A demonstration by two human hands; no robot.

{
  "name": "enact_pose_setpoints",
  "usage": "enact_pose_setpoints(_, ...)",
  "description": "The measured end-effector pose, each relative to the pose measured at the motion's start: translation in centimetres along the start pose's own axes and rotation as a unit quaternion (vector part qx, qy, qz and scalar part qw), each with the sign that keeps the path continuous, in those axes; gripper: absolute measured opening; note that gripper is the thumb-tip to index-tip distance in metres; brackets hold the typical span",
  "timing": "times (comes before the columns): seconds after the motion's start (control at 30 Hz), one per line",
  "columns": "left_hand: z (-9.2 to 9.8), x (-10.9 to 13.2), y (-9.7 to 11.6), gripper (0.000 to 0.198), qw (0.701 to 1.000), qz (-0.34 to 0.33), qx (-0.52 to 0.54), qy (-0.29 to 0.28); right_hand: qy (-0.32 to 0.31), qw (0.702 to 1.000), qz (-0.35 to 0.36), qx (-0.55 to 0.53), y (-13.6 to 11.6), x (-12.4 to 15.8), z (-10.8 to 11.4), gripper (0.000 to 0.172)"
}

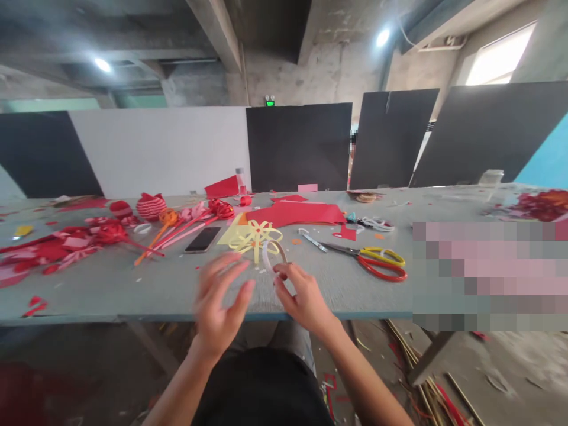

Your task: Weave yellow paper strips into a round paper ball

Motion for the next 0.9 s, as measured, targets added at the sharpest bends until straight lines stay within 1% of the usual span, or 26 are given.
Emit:
enact_pose_setpoints(0.07, -0.1, 0.2, 0.5, 0.031, 0.998, -0.044, -0.022, 0.047, -0.013, 1.0, -0.01, -0.024, 0.7, 0.6, -1.5, 0.023)
enact_pose_setpoints(0.1, -0.3, 0.2, 0.5, 0.031, 0.996, -0.061, -0.028, 0.06, -0.019, 0.999, -0.015, -0.038, 1.0, 0.8, -2.1, 0.025)
enact_pose_setpoints(0.13, -0.6, 0.1, 0.3, 0.031, 0.996, -0.067, -0.024, 0.061, -0.022, 0.998, -0.019, -0.051, 1.3, 1.0, -2.6, 0.026)
enact_pose_setpoints(0.23, -1.5, -0.4, -1.4, 0.032, 0.997, -0.046, 0.044, 0.043, -0.023, 0.997, -0.019, -0.069, 1.7, 1.4, -3.2, 0.028)
enact_pose_setpoints(0.33, -1.9, -0.7, -2.6, 0.021, 0.993, -0.029, 0.113, 0.019, -0.025, 0.997, 0.0, -0.07, 1.6, 1.4, -3.3, 0.031)
enact_pose_setpoints(0.43, -2.1, -0.9, -3.2, 0.011, 0.99, -0.01, 0.138, 0.01, -0.031, 0.997, 0.01, -0.071, 1.6, 1.3, -3.4, 0.034)
enact_pose_setpoints(0.57, -1.9, -1.1, -3.3, 0.012, 0.985, 0.004, 0.171, 0.02, -0.035, 0.997, -0.01, -0.063, 2.2, 1.3, -3.6, 0.035)
enact_pose_setpoints(0.63, -1.8, -1.3, -2.9, 0.016, 0.984, -0.004, 0.178, 0.01, -0.04, 0.998, -0.012, -0.043, 2.2, 1.4, -3.7, 0.033)
enact_pose_setpoints(0.7, -1.6, -1.4, -2.5, 0.02, 0.984, -0.016, 0.18, 0.002, -0.056, 0.998, -0.006, 0.001, 2.0, 1.5, -3.9, 0.033)
enact_pose_setpoints(0.73, -1.3, -1.4, -2.5, 0.021, 0.983, -0.02, 0.18, 0.004, -0.07, 0.997, 0.001, 0.032, 1.9, 1.5, -4.2, 0.036)
enact_pose_setpoints(0.8, -0.5, -1.6, -2.8, 0.02, 0.984, -0.023, 0.173, 0.035, -0.103, 0.989, 0.021, 0.102, 1.6, 1.5, -4.8, 0.039)
enact_pose_setpoints(0.87, 0.7, -1.7, -3.6, 0.018, 0.982, -0.021, 0.162, 0.091, -0.122, 0.979, 0.044, 0.159, 1.3, 1.4, -5.1, 0.03)
enact_pose_setpoints(0.9, 1.4, -1.7, -4.1, 0.018, 0.978, -0.016, 0.173, 0.118, -0.12, 0.975, 0.054, 0.178, 1.0, 1.3, -4.9, 0.025)
Point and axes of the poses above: each hand's wrist, its own x-axis away from the middle knuckle, its own z-axis out of the back of the hand, y = z × x, the point moved 8 cm from there along -x, towards the middle knuckle, and after that the axes turned 13 degrees about -x, right-handed, at the moved point
